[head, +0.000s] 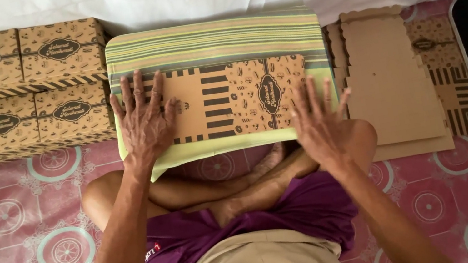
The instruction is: Assembling cardboard boxes by folding flat sheets along pre-scored lines and tucking in the flaps.
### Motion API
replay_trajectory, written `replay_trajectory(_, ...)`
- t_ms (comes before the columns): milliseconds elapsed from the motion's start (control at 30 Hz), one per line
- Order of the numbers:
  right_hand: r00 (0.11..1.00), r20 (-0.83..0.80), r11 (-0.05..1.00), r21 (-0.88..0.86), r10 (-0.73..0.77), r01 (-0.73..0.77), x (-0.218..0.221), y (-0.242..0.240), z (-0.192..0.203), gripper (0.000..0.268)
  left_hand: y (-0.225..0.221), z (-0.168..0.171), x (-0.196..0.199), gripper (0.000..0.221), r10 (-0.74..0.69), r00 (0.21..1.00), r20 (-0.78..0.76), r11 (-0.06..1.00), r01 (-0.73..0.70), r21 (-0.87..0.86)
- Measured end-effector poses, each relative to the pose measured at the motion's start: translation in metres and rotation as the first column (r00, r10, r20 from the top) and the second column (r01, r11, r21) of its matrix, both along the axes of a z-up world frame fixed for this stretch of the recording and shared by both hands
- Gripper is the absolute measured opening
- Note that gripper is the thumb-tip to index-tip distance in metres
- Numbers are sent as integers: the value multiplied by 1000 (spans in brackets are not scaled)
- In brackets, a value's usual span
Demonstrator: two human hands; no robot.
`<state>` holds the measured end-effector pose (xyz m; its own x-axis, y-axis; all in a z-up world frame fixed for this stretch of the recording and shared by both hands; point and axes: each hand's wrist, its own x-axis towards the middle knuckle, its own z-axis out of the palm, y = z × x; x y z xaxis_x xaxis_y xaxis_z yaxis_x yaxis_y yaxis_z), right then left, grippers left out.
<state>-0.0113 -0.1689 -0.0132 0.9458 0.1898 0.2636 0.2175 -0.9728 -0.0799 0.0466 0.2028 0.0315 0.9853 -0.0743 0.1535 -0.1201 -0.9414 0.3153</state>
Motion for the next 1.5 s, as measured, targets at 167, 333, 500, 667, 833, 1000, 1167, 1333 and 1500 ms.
replay_trajectory(167,997,-33,995,-73,-71,69,-12,-34,18,55,1,-2,1,60,-17,999,30,999,18,-28)
replay_trajectory(333,998,57,996,-80,-21,26,0,-37,41,57,-3,3,1,61,-16,999,50,1000,16,1)
replay_trajectory(500,985,150,989,108,84,-101,41,41,32,70,-1,-1,0,62,4,999,39,999,-5,37)
replay_trajectory(667,950,2,947,74,313,-312,68,103,25,65,2,-5,3,61,12,998,67,997,-18,81)
replay_trajectory(833,973,-127,981,32,195,-192,74,77,23,74,2,-4,2,61,22,999,45,1000,-23,21)
replay_trajectory(1000,982,-130,990,25,138,-136,67,51,16,81,-2,-1,1,61,14,1000,24,999,-15,35)
replay_trajectory(1167,987,-67,989,38,145,-143,67,57,18,78,-23,-31,20,62,143,990,2,976,-141,164)
replay_trajectory(1333,989,-28,988,43,148,-147,64,60,17,69,-103,-25,26,56,-50,995,87,947,20,322)
replay_trajectory(1500,986,6,986,-5,167,-167,61,61,17,57,-157,-33,24,65,-230,923,309,971,199,131)
